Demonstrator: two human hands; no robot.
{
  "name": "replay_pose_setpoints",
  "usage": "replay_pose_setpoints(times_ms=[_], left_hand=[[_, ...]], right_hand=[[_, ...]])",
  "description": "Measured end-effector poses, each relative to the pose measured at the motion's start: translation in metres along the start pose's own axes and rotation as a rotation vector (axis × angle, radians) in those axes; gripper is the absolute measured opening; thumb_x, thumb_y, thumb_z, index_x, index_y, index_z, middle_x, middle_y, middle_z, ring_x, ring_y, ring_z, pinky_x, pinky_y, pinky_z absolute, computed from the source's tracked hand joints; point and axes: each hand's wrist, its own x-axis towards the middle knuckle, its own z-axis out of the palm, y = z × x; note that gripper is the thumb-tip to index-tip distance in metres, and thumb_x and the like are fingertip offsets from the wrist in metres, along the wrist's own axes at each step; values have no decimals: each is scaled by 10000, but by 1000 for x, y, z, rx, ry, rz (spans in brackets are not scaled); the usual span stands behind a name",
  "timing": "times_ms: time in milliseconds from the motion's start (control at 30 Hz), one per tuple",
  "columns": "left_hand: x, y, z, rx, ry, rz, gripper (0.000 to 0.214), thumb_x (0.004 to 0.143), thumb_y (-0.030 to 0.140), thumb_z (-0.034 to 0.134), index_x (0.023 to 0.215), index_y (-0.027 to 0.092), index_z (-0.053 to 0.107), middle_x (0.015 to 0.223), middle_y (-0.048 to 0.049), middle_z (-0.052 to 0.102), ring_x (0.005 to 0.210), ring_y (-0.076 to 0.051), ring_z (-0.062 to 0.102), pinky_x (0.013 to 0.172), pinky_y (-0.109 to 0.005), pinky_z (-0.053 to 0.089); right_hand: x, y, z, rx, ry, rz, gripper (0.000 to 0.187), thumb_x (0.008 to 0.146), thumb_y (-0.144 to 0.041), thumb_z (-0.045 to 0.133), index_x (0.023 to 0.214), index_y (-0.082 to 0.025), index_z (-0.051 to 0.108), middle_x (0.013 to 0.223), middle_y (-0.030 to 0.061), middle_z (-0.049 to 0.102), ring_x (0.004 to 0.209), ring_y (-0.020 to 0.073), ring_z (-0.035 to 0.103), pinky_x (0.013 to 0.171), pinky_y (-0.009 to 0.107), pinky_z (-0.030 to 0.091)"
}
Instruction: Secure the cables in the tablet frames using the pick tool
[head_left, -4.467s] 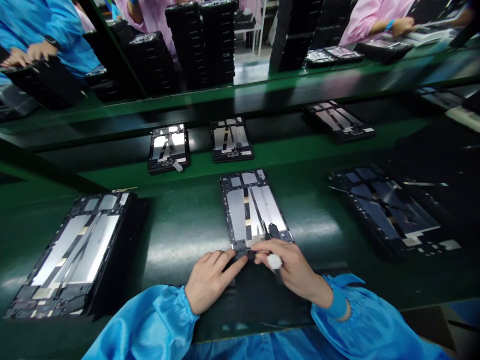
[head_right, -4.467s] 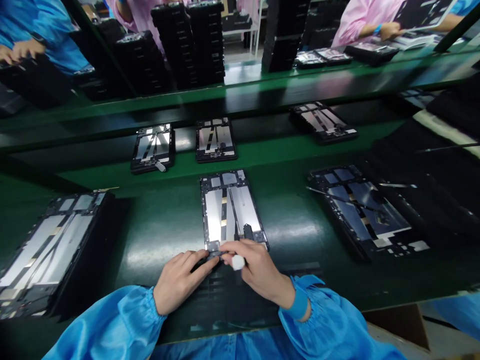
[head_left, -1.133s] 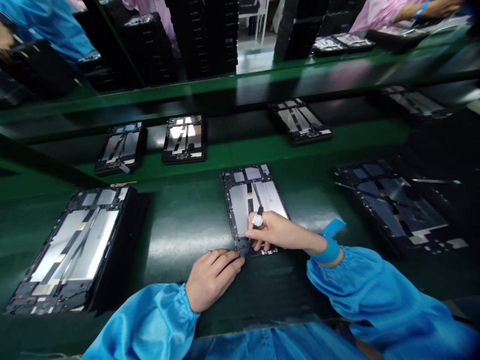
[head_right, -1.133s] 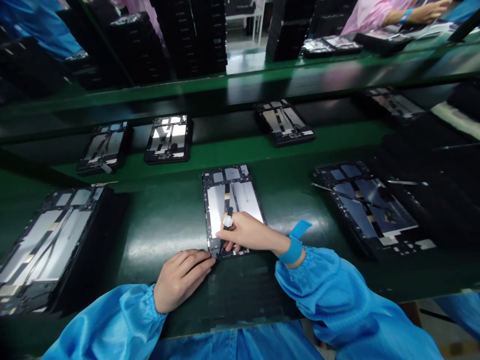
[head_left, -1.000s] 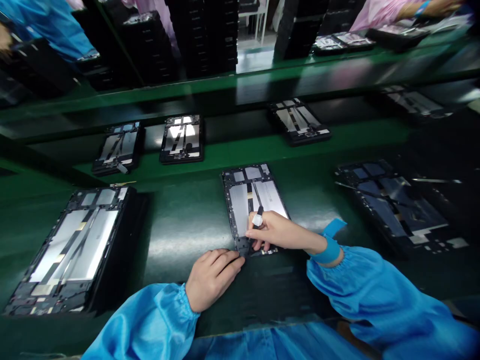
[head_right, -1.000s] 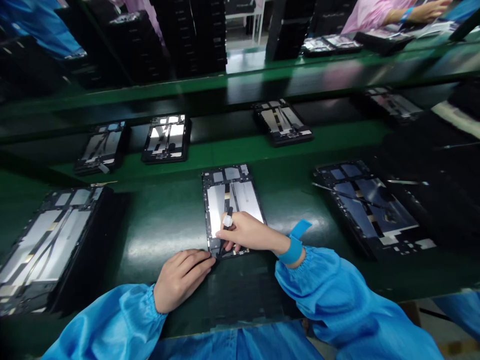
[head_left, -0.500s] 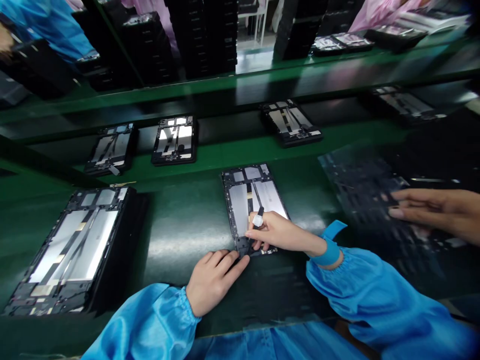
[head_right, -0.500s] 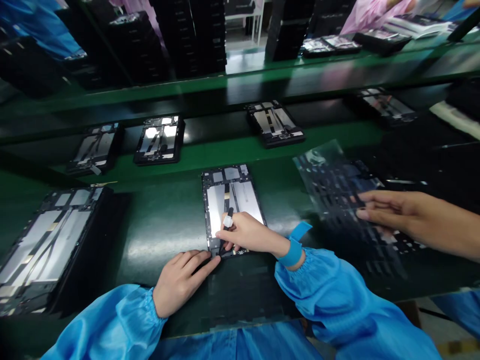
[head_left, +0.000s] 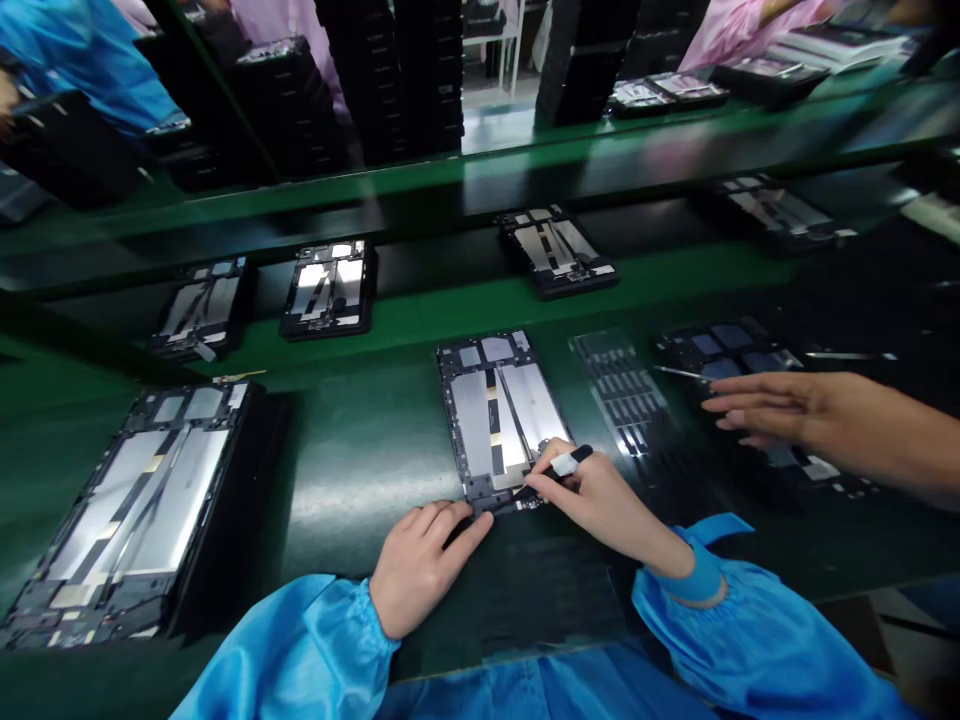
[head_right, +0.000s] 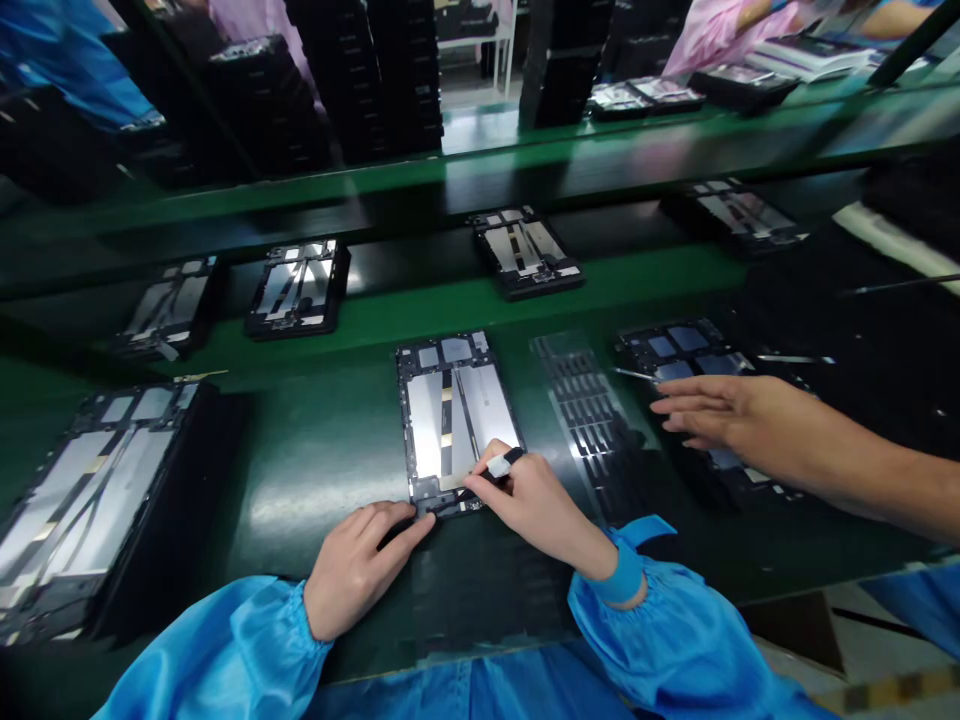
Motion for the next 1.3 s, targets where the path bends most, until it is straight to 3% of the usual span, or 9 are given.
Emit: replay_pose_setpoints(times_ms=[200, 467, 700, 967, 1300], left_hand=[[0, 0, 2, -3, 32, -10, 312, 963, 116, 491, 1255, 176, 581, 1161, -106, 616, 1021, -225, 586, 819, -349, 515], [-1, 0, 3, -7, 41, 9, 315, 950, 127, 522, 1256, 165, 587, 1164, -107, 630, 1030, -221, 594, 840, -341, 508], [1, 1, 3, 20, 33, 4, 307, 957, 147, 516, 1253, 176, 588, 1168, -99, 631, 1032, -223, 587, 848, -343, 507], [4, 2, 1, 136, -17, 15, 376, 978, 140, 430, 1322, 228, 556, 1186, -108, 613, 1041, -236, 578, 812, -344, 508], [18, 10, 2, 110, -73, -62, 351, 970, 225, 482, 1310, 277, 556, 1184, -121, 580, 993, -250, 588, 772, -381, 549]], right_hand=[[1, 9, 2, 140, -30, 32, 200, 922, -349, 575, 784, -206, 577, 704, -8, 613, 644, 168, 671, 518, 242, 468], [-2, 7, 2, 44, -14, 24, 196, 916, -365, 577, 795, -212, 590, 696, -2, 606, 628, 178, 651, 530, 260, 479], [-1, 4, 2, 146, -5, 53, 195, 910, -359, 575, 781, -213, 569, 729, 5, 617, 681, 198, 688, 594, 278, 513], [-3, 4, 4, 93, -5, 59, 210, 918, -359, 560, 769, -211, 569, 720, 10, 606, 660, 195, 663, 570, 282, 503], [-3, 2, 5, 54, 33, 27, 203, 900, -354, 585, 751, -220, 558, 678, 5, 618, 585, 182, 634, 519, 271, 468]])
